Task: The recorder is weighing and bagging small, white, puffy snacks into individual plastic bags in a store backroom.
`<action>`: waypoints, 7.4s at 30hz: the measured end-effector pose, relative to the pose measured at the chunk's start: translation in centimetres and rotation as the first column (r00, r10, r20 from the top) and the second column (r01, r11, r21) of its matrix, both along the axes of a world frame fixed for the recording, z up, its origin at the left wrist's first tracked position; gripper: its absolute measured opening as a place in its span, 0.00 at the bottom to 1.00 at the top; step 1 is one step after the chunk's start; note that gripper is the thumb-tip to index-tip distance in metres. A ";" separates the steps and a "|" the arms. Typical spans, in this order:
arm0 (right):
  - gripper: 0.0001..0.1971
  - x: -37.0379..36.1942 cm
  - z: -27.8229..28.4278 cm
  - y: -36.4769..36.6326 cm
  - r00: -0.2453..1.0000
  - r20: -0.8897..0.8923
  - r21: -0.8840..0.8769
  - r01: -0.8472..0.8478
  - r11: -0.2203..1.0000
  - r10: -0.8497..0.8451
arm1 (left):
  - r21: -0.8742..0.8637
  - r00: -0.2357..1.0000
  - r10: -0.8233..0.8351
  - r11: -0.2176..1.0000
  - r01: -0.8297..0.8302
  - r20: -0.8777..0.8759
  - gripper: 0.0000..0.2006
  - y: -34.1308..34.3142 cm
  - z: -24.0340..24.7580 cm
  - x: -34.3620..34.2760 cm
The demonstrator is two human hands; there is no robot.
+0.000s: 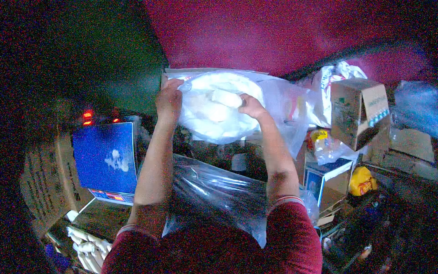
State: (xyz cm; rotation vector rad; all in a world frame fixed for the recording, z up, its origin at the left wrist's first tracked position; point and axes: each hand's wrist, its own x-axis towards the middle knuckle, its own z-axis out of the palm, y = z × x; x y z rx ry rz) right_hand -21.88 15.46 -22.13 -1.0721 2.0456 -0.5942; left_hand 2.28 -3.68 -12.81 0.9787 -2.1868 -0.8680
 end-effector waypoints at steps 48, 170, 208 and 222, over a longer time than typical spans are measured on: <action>0.23 9.6 20.9 -4.4 0.616 -0.715 0.383 -0.052 0.922 0.331 | 0.265 0.906 -0.368 0.871 0.415 -0.209 0.22 5.0 -1.2 -5.6; 0.14 8.6 22.0 -4.9 0.381 -0.861 0.297 -0.163 0.941 0.337 | 0.563 0.962 -0.092 0.795 0.226 -0.257 0.21 5.3 -2.0 -7.8; 0.23 15.1 23.3 28.5 0.641 0.075 -0.504 0.686 0.525 -0.764 | 0.124 0.976 -0.218 0.969 0.213 0.030 0.12 1.5 10.9 -3.8; 0.23 13.8 20.4 30.9 0.627 0.244 -0.570 0.710 0.414 -0.740 | 0.207 0.960 -0.187 0.951 0.230 -0.207 0.21 -4.6 22.4 19.3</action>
